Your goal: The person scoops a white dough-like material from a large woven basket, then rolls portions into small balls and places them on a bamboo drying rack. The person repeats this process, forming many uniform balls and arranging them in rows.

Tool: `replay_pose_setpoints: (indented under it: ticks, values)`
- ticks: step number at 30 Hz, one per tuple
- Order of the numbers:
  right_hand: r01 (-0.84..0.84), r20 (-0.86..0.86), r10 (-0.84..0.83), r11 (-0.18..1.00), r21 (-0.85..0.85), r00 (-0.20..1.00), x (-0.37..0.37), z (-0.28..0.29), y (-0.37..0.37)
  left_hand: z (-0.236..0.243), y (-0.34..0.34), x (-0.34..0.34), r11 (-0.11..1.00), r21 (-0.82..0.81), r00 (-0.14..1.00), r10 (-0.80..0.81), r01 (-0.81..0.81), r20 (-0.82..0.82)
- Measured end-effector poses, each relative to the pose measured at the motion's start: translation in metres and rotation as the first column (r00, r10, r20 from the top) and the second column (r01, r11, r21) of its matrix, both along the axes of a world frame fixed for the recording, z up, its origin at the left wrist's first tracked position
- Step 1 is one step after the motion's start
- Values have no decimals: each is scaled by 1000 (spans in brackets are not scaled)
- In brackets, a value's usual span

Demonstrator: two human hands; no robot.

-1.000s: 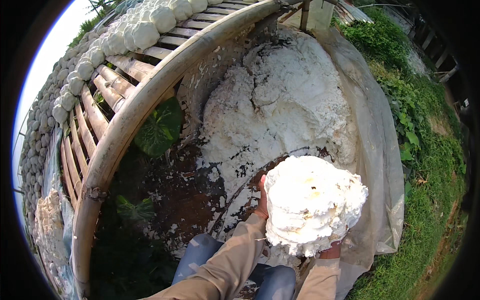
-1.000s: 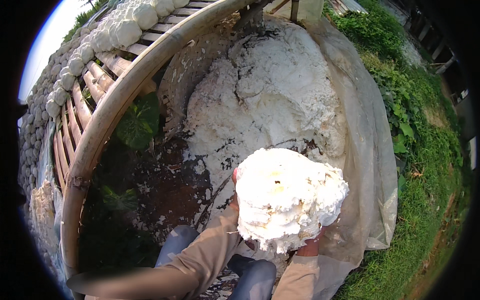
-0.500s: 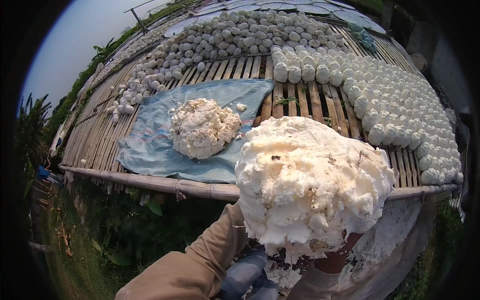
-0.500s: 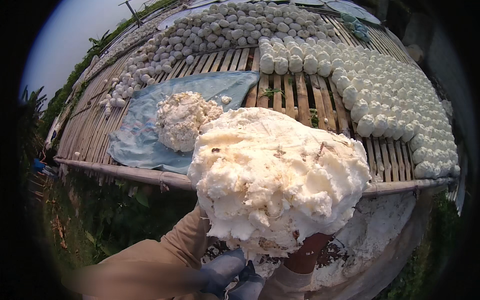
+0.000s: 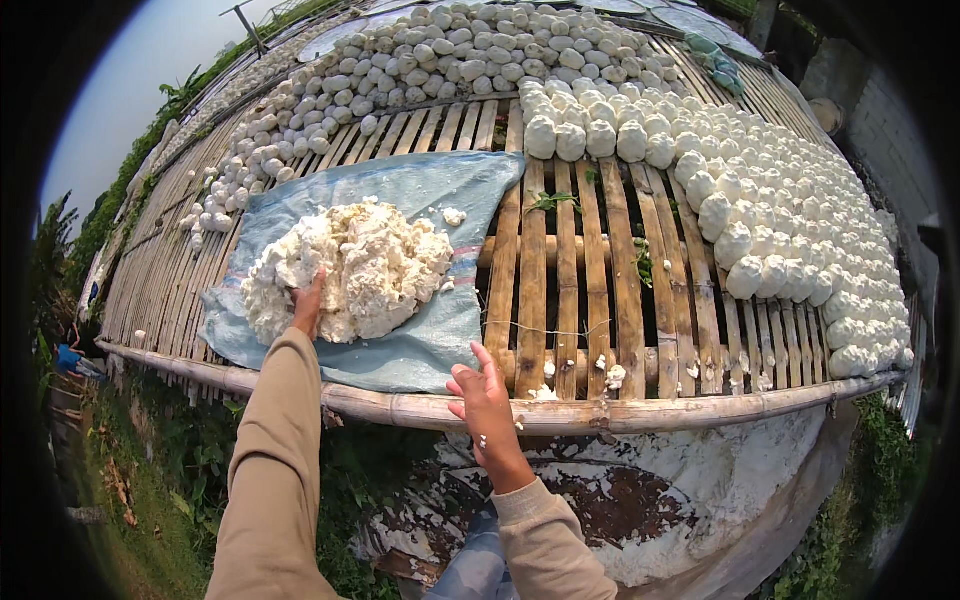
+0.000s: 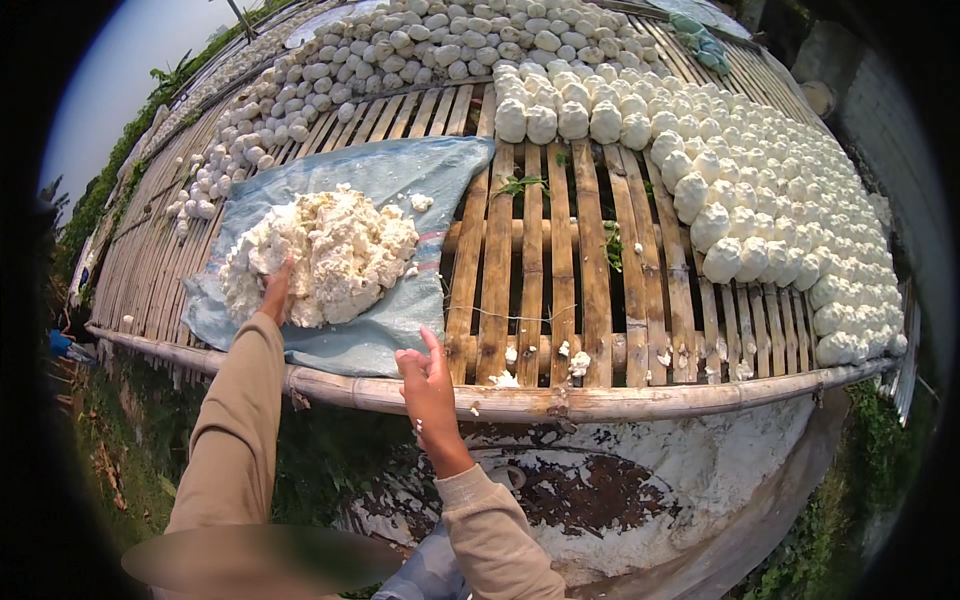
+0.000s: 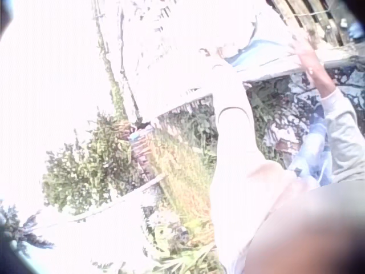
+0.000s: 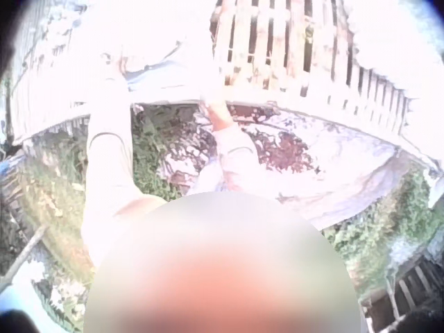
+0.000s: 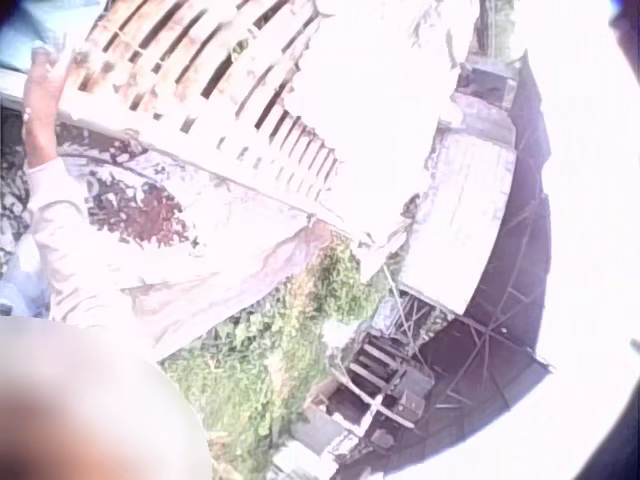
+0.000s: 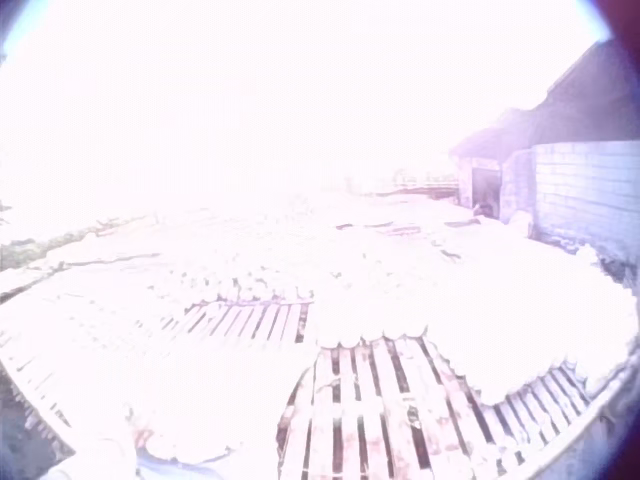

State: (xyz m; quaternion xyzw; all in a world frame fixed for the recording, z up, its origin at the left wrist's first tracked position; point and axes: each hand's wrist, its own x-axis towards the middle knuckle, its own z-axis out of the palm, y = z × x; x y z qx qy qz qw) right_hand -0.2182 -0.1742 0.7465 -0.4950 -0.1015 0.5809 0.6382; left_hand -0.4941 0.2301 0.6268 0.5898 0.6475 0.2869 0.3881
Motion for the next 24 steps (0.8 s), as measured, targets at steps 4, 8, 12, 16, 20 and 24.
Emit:
replay_pose_setpoints:
  ticks: [4, 8, 12, 16, 20, 24]
  values:
    - [34, -16, -35, 999, -42, 999, 7, -48, -16, 7, -29, 22, 995, -51, 959, 94, -83, 269]
    - [110, 48, -117, 986, 128, 992, 41, -62, -50, 41, -161, 129, 883, 393, 948, -152, 257, -279]
    - [192, 83, -200, 977, 92, 976, 92, -78, -129, 66, -374, 252, 655, 370, 658, -740, 659, 138]
    - [545, -2, -553, 821, 168, 833, 125, -154, -251, 38, -540, 336, 144, 294, 126, -989, 945, 79]
    - [649, 454, -473, 636, -418, 755, 164, -296, -352, -101, -601, 404, 70, 1, 70, -996, 998, 55]
    - [517, 599, -107, 639, -569, 793, 236, -430, -404, -276, -597, 483, 106, -92, 101, -993, 990, -64]
